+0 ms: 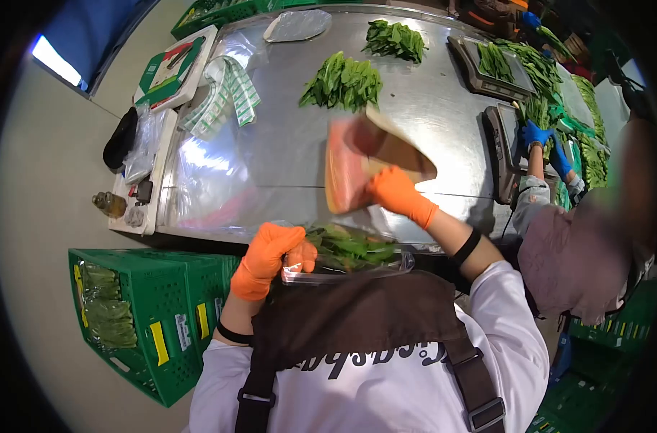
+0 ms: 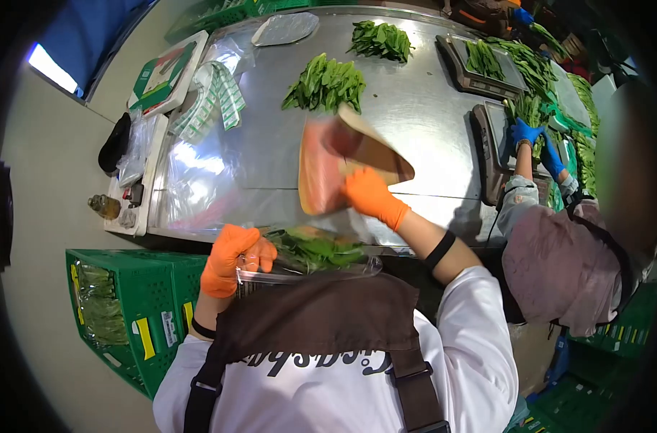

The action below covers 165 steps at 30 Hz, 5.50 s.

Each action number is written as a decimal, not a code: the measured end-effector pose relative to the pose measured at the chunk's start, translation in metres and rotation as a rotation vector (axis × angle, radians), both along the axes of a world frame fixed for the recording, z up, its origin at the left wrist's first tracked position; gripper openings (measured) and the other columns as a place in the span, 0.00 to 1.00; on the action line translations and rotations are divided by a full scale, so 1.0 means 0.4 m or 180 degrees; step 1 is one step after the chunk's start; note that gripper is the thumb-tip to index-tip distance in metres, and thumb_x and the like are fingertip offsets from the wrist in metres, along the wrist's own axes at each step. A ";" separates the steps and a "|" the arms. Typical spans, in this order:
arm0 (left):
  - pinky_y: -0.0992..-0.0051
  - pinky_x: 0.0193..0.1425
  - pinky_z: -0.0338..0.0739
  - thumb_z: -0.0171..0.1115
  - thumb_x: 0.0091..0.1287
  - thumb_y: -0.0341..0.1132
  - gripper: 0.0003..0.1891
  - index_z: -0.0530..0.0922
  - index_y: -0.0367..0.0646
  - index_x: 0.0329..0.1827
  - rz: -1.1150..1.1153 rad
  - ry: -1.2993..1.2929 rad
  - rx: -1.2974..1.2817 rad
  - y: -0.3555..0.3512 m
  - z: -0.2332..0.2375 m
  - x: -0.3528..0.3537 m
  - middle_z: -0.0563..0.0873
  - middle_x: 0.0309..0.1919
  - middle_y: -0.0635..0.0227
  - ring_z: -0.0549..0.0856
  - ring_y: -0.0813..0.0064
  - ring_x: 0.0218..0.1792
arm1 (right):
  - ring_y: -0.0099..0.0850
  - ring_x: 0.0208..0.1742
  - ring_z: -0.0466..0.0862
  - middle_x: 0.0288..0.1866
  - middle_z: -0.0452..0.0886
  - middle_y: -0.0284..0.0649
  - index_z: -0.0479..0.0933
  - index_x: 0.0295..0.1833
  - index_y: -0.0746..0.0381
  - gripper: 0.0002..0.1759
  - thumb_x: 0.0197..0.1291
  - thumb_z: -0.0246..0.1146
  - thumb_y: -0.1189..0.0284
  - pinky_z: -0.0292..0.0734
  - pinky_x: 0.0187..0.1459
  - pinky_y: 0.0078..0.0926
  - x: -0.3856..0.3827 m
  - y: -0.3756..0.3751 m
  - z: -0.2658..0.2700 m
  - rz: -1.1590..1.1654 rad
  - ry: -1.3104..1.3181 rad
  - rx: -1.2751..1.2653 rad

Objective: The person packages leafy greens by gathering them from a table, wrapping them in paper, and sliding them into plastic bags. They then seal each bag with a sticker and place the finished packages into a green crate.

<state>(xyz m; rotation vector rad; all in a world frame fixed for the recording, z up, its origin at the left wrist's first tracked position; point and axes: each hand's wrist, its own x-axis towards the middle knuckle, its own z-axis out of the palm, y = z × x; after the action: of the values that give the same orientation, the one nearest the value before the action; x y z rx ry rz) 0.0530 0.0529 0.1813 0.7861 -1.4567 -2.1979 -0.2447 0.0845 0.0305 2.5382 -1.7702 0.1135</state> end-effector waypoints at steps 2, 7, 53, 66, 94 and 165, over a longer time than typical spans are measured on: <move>0.67 0.39 0.74 0.48 0.70 0.37 0.27 0.72 0.42 0.08 -0.0177 0.0055 -0.0118 -0.020 0.015 0.001 0.74 0.07 0.66 0.79 0.66 0.18 | 0.49 0.38 0.82 0.37 0.85 0.42 0.83 0.40 0.53 0.19 0.54 0.64 0.50 0.75 0.41 0.39 0.069 0.057 -0.045 -0.0872 -0.2345 0.1240; 0.67 0.39 0.75 0.47 0.69 0.35 0.27 0.72 0.41 0.06 -0.0019 -0.0270 -0.0427 -0.005 0.081 -0.034 0.75 0.07 0.65 0.79 0.67 0.17 | 0.26 0.39 0.82 0.42 0.83 0.40 0.77 0.50 0.69 0.32 0.62 0.58 0.47 0.79 0.39 0.24 0.180 0.062 0.001 -0.1811 -0.5671 0.4015; 0.78 0.42 0.75 0.60 0.66 0.35 0.09 0.81 0.38 0.38 0.0483 -0.1073 0.1104 0.174 -0.449 0.326 0.86 0.32 0.66 0.83 0.78 0.34 | 0.40 0.39 0.76 0.33 0.75 0.36 0.75 0.35 0.58 0.10 0.47 0.67 0.74 0.72 0.40 0.36 0.630 0.226 -0.038 0.0343 -0.1781 0.0605; 0.74 0.45 0.76 0.60 0.67 0.40 0.16 0.80 0.32 0.44 0.0410 -0.1317 0.0908 0.158 -0.454 0.360 0.87 0.33 0.62 0.85 0.75 0.35 | 0.47 0.51 0.78 0.49 0.80 0.45 0.79 0.47 0.55 0.15 0.52 0.60 0.69 0.74 0.51 0.42 0.067 1.097 -0.318 -0.2320 0.0431 0.3618; 0.78 0.39 0.80 0.59 0.68 0.31 0.10 0.75 0.34 0.46 0.1767 0.0180 -0.0965 -0.301 -0.278 0.211 0.84 0.35 0.57 0.85 0.72 0.35 | 0.19 0.33 0.77 0.28 0.78 0.30 0.76 0.46 0.65 0.10 0.61 0.64 0.72 0.70 0.34 0.16 0.153 -0.139 0.151 -0.0803 -0.5126 0.0937; 0.77 0.60 0.68 0.62 0.65 0.36 0.24 0.70 0.37 0.63 0.1312 -0.0574 -0.0767 -0.106 -0.413 0.098 0.80 0.53 0.66 0.77 0.77 0.54 | 0.18 0.18 0.67 0.16 0.72 0.30 0.79 0.28 0.67 0.23 0.55 0.69 0.54 0.62 0.21 0.21 0.064 -0.135 0.127 -0.1340 -0.3737 0.1714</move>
<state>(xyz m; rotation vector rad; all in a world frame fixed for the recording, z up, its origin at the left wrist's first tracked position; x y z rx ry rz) 0.0922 0.0106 0.0162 1.1063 -1.4515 -1.6492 -0.2192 0.0303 0.0813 2.4460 -2.9883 1.5604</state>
